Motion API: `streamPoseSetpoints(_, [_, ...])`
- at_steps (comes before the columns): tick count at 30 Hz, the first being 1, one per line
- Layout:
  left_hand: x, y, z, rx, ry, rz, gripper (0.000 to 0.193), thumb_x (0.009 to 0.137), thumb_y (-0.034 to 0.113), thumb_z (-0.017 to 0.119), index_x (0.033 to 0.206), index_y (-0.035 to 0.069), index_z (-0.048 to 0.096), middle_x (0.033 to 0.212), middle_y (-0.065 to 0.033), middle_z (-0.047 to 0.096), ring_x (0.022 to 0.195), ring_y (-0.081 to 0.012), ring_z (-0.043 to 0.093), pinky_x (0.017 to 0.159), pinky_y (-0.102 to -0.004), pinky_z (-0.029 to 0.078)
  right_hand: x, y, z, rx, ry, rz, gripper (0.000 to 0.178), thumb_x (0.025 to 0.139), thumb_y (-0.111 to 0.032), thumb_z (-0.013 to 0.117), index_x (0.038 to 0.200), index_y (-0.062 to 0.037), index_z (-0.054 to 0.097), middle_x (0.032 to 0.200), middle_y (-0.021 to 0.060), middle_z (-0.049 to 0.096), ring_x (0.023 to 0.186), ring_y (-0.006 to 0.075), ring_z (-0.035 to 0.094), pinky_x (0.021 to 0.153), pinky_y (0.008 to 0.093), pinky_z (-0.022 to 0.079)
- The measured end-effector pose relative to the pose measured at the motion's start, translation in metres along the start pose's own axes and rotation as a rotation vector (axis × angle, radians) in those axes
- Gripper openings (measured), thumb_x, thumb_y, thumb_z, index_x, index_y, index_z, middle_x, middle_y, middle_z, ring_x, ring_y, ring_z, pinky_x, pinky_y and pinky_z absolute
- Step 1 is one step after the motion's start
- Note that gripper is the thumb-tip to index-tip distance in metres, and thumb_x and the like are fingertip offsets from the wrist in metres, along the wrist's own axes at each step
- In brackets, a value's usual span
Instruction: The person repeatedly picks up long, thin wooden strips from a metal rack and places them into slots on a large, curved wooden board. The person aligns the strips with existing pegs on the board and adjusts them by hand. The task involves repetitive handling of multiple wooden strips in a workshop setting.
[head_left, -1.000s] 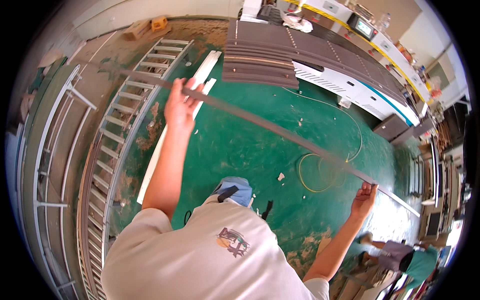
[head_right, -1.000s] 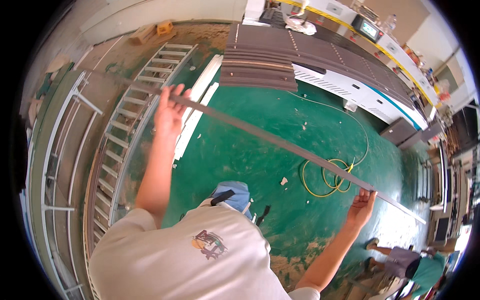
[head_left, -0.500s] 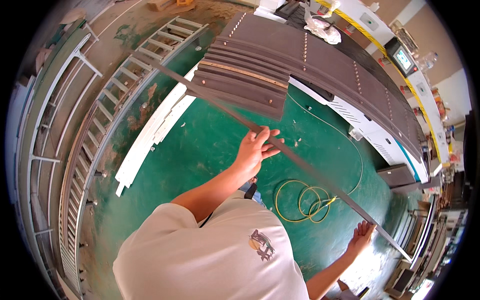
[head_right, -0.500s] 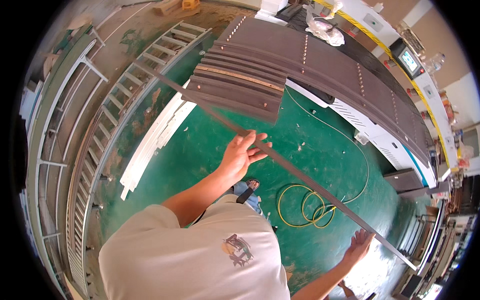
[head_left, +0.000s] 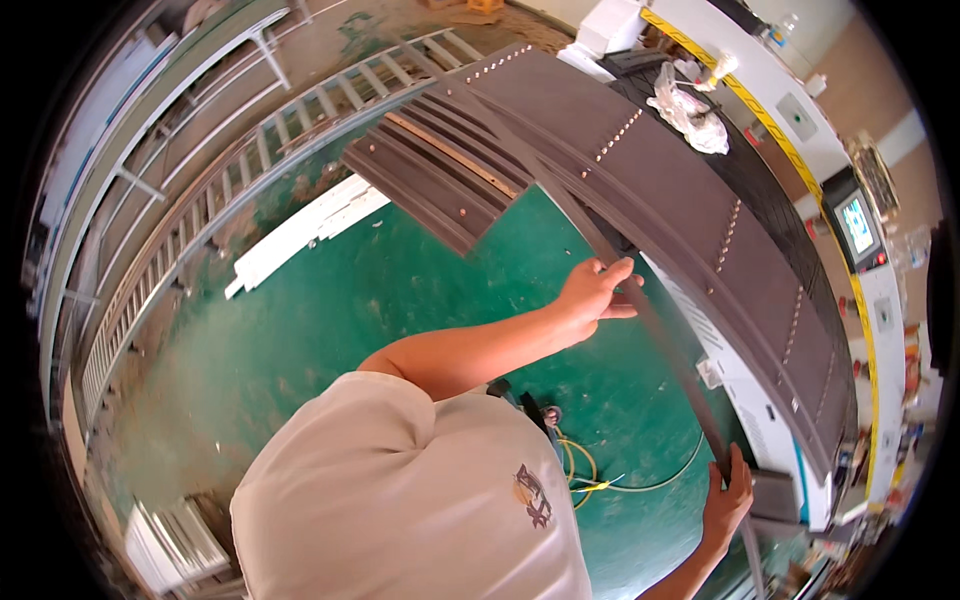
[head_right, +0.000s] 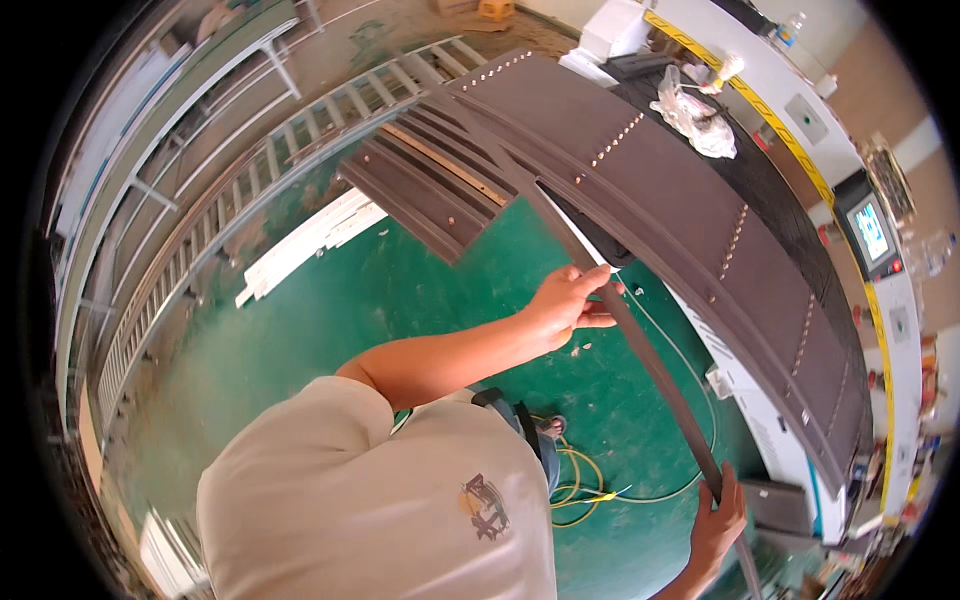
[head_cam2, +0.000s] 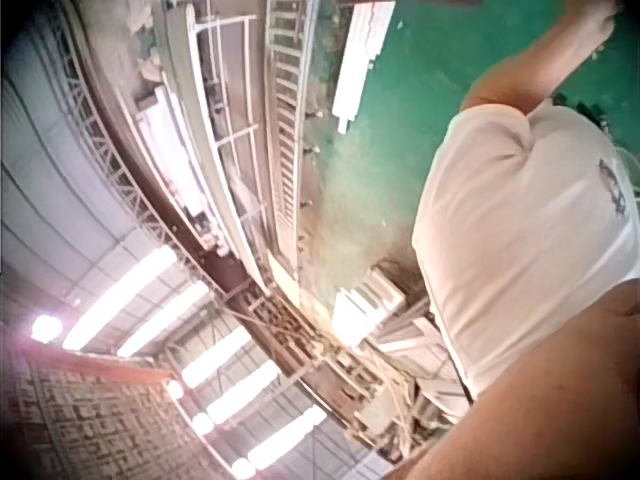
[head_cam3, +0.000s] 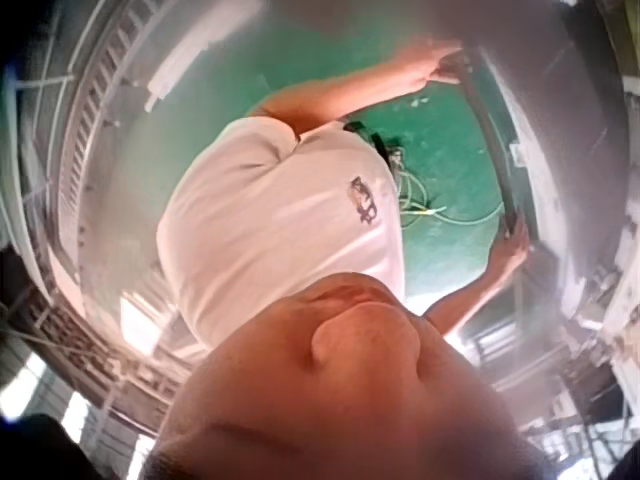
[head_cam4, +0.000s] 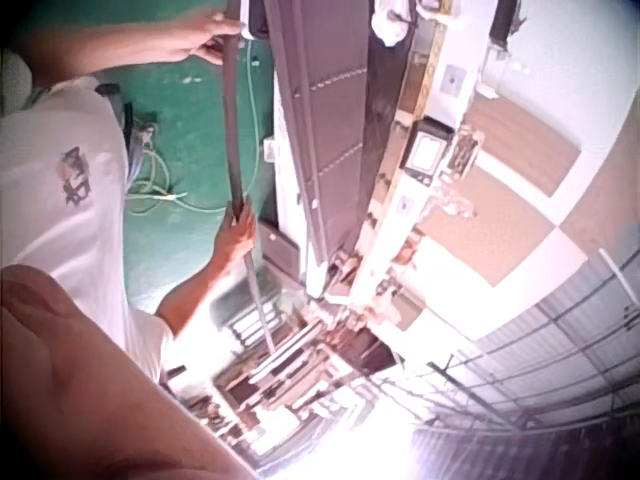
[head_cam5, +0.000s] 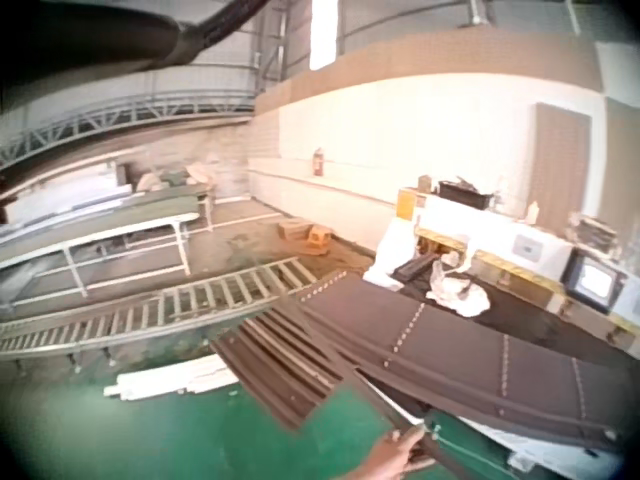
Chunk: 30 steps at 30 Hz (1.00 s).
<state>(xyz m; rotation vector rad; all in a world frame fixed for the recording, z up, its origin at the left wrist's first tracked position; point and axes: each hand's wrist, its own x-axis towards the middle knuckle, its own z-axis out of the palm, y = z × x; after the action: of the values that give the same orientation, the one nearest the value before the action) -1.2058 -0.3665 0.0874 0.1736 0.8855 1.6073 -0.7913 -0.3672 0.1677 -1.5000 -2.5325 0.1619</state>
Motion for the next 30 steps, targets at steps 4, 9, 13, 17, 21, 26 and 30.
streamPoseSetpoints(4, [0.026,-0.027,0.072,0.083,-0.036,0.003,0.042,0.101,0.042,0.058,0.116,0.003,0.053,0.113,-0.0124,0.067,0.102,-0.0261,0.069,0.089,-0.0401,0.059,0.04,0.104,-0.02,0.18,-0.015,-0.066,0.035,0.084,-0.006,0.074,0.117,0.0018,0.065,0.086,0.0146,0.066,0.074,0.0283,0.064,0.066,0.0376,0.05])
streamPoseSetpoints(9, [0.085,-0.05,0.11,0.061,0.003,0.093,0.056,0.1,0.056,0.054,0.127,0.008,0.056,0.117,-0.0103,0.068,0.103,-0.0271,0.069,0.094,-0.0426,0.054,0.095,0.207,-0.031,0.43,-0.246,0.122,0.031,0.086,-0.006,0.072,0.113,0.0077,0.066,0.079,0.0085,0.066,0.071,0.014,0.058,0.063,0.0316,0.048])
streamPoseSetpoints(13, [0.142,-0.017,0.111,-0.04,0.114,0.368,0.051,0.099,0.056,0.055,0.118,0.009,0.052,0.111,-0.007,0.066,0.104,-0.0269,0.069,0.095,-0.0468,0.054,0.14,0.288,-0.013,0.485,-0.38,0.139,0.019,0.088,-0.012,0.068,0.095,0.0052,0.064,0.069,0.0018,0.057,0.063,0.0085,0.051,0.055,0.0284,0.04])
streamPoseSetpoints(17, [0.197,-0.012,0.092,-0.052,0.212,0.438,0.042,0.1,0.045,0.06,0.114,0.008,0.046,0.11,-0.0067,0.065,0.098,-0.0289,0.071,0.09,-0.0457,0.055,0.197,0.294,-0.016,0.606,-0.494,0.165,0.017,0.088,-0.014,0.067,0.08,-0.0002,0.062,0.061,0.001,0.056,0.051,0.008,0.05,0.045,0.0257,0.037])
streamPoseSetpoints(21, [0.246,-0.023,0.119,-0.078,0.245,0.382,0.031,0.101,0.033,0.06,0.112,0.008,0.046,0.107,-0.008,0.066,0.092,-0.0274,0.072,0.088,-0.0451,0.056,0.257,0.346,-0.027,0.524,-0.612,0.184,0.023,0.093,-0.021,0.066,0.09,0.0016,0.066,0.072,0.0041,0.062,0.062,0.0123,0.057,0.056,0.0285,0.045])
streamPoseSetpoints(26, [0.293,-0.039,0.151,-0.13,0.267,0.336,0.03,0.099,0.027,0.062,0.112,0.005,0.046,0.107,-0.0104,0.066,0.092,-0.0276,0.072,0.09,-0.0457,0.058,0.334,0.39,-0.056,0.415,-0.731,0.223,0.027,0.093,-0.016,0.068,0.113,0.0025,0.069,0.088,0.0041,0.068,0.075,0.0131,0.061,0.067,0.0274,0.049])
streamPoseSetpoints(30, [0.323,-0.053,0.173,-0.111,0.244,0.316,0.033,0.1,0.026,0.061,0.116,0.001,0.047,0.111,-0.0133,0.065,0.097,-0.0273,0.071,0.091,-0.045,0.058,0.379,0.438,-0.08,0.197,-0.804,0.263,0.038,0.095,-0.029,0.065,0.124,-0.0036,0.068,0.097,0.0055,0.069,0.079,0.014,0.062,0.076,0.0312,0.051])
